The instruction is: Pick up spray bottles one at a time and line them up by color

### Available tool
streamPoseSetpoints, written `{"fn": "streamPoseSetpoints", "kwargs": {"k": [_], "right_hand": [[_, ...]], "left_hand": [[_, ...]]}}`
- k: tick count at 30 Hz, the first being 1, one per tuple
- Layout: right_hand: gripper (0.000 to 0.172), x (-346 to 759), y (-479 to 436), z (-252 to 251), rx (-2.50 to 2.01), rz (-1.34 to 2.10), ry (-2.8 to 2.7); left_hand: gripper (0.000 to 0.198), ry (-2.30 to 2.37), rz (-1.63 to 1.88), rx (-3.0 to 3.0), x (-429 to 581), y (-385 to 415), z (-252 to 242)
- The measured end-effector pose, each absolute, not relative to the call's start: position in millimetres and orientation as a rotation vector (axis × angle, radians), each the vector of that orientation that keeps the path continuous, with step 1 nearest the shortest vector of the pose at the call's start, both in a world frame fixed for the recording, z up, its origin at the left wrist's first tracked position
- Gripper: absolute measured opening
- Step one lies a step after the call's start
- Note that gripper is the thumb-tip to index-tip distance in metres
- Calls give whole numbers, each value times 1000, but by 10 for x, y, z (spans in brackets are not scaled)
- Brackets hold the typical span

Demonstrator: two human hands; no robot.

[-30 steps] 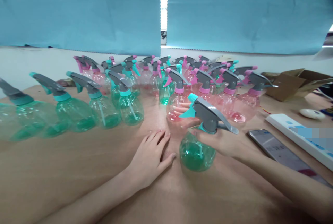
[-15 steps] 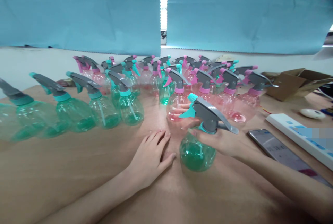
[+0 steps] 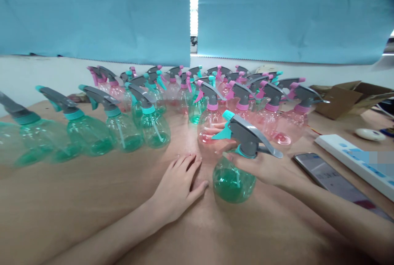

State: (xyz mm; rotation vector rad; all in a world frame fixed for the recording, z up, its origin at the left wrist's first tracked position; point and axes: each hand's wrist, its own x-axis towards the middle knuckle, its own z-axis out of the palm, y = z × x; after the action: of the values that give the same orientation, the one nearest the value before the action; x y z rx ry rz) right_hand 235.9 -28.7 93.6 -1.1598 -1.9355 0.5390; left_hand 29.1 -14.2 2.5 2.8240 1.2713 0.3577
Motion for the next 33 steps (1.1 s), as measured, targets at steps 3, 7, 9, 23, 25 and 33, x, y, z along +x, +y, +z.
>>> {"fn": "streamPoseSetpoints", "kwargs": {"k": [3, 7, 9, 23, 25, 33], "right_hand": [[18, 2367, -285, 934, -1134, 568, -1936], [21, 2358, -279, 944, -1063, 636, -1943], [21, 2356, -280, 945, -1068, 634, -1934], [19, 2367, -316, 963, -1269, 561, -1859], [12, 2389, -331, 946, -1300, 546, -1833], [12, 2340, -340, 1014, -1208, 637, -1854]], "left_hand": [[50, 1274, 349, 2823, 289, -142, 27], [50, 1268, 362, 2820, 290, -136, 27], [49, 1261, 382, 2818, 291, -135, 26], [49, 1273, 359, 2825, 287, -134, 32], [49, 1266, 371, 2814, 289, -135, 34], [51, 1286, 324, 2836, 293, -142, 41]]}}
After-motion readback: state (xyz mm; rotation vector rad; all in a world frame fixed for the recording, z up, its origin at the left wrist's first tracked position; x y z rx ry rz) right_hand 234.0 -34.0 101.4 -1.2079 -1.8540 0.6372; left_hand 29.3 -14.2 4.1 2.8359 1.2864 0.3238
